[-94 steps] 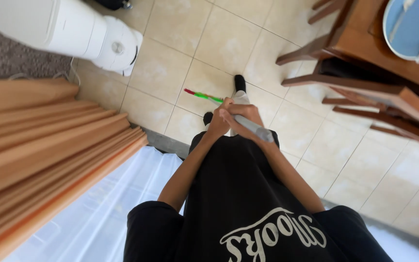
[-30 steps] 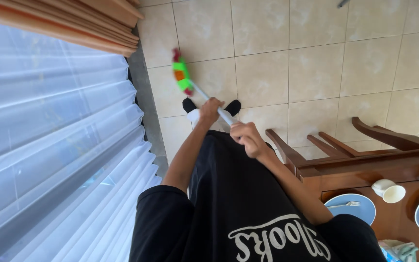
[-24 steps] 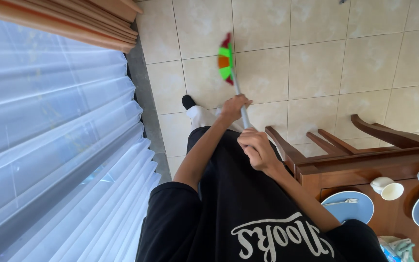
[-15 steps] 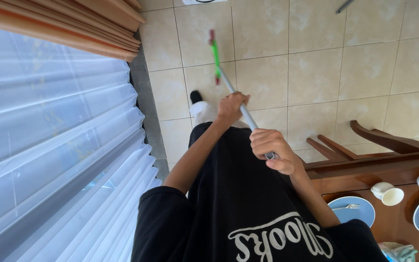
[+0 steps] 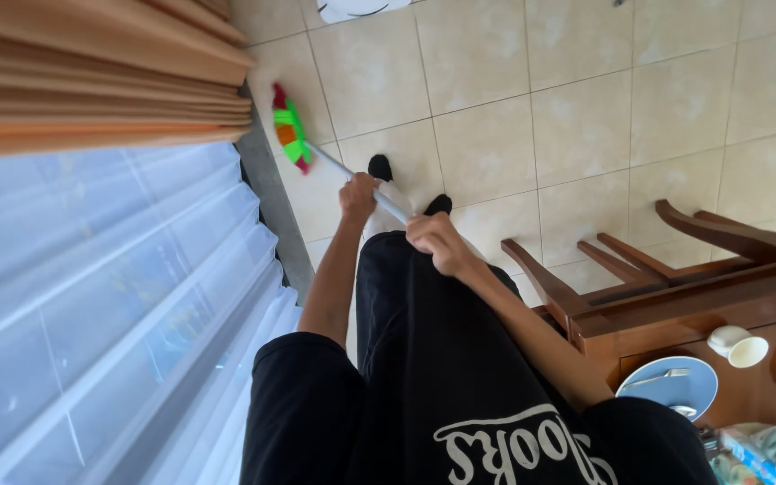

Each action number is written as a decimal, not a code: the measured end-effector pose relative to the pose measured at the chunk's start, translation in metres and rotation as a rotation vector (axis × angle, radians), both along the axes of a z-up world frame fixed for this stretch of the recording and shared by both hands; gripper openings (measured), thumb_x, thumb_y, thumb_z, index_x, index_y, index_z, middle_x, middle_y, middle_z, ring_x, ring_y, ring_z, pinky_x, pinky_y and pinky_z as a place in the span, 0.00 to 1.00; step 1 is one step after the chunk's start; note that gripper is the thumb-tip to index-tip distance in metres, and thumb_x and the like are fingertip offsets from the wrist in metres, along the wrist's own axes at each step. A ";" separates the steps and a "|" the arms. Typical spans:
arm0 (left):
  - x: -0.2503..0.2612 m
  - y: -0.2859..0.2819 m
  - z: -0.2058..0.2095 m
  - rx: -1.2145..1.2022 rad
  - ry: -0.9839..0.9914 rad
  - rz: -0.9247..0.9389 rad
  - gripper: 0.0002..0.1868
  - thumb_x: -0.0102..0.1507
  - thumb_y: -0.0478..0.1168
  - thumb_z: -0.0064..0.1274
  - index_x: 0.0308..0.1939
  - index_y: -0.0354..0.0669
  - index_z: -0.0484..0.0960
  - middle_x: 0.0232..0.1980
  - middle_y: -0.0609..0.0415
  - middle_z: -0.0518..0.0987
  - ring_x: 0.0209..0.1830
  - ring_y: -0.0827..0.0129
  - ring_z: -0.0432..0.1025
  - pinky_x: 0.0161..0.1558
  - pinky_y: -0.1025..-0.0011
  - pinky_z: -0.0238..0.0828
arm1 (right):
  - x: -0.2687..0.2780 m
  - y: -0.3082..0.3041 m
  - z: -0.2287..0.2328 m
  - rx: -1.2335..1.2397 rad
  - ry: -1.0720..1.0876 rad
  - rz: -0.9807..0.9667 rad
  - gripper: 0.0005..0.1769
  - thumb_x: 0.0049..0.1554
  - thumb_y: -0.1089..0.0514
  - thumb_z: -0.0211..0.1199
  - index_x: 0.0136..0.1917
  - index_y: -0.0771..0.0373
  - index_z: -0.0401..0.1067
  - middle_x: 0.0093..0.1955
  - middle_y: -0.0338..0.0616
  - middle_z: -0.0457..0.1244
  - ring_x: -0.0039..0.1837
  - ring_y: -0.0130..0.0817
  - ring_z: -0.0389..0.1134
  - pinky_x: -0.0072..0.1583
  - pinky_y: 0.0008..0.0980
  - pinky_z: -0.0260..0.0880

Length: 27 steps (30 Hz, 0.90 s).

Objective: Sweeping the tiled floor using a colorful broom in a hotel room or similar environment.

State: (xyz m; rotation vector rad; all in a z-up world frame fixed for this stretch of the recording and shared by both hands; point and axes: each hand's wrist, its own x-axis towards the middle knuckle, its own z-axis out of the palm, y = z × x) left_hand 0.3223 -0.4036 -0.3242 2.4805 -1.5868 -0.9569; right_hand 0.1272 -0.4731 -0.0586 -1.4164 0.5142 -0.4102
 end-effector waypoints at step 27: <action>0.036 -0.001 0.051 0.116 -0.053 -0.118 0.17 0.70 0.53 0.51 0.34 0.49 0.84 0.38 0.48 0.84 0.39 0.50 0.81 0.38 0.56 0.77 | 0.015 -0.015 -0.001 0.361 -0.276 -0.148 0.17 0.56 0.60 0.52 0.28 0.72 0.61 0.23 0.46 0.48 0.32 0.41 0.49 0.47 0.36 0.57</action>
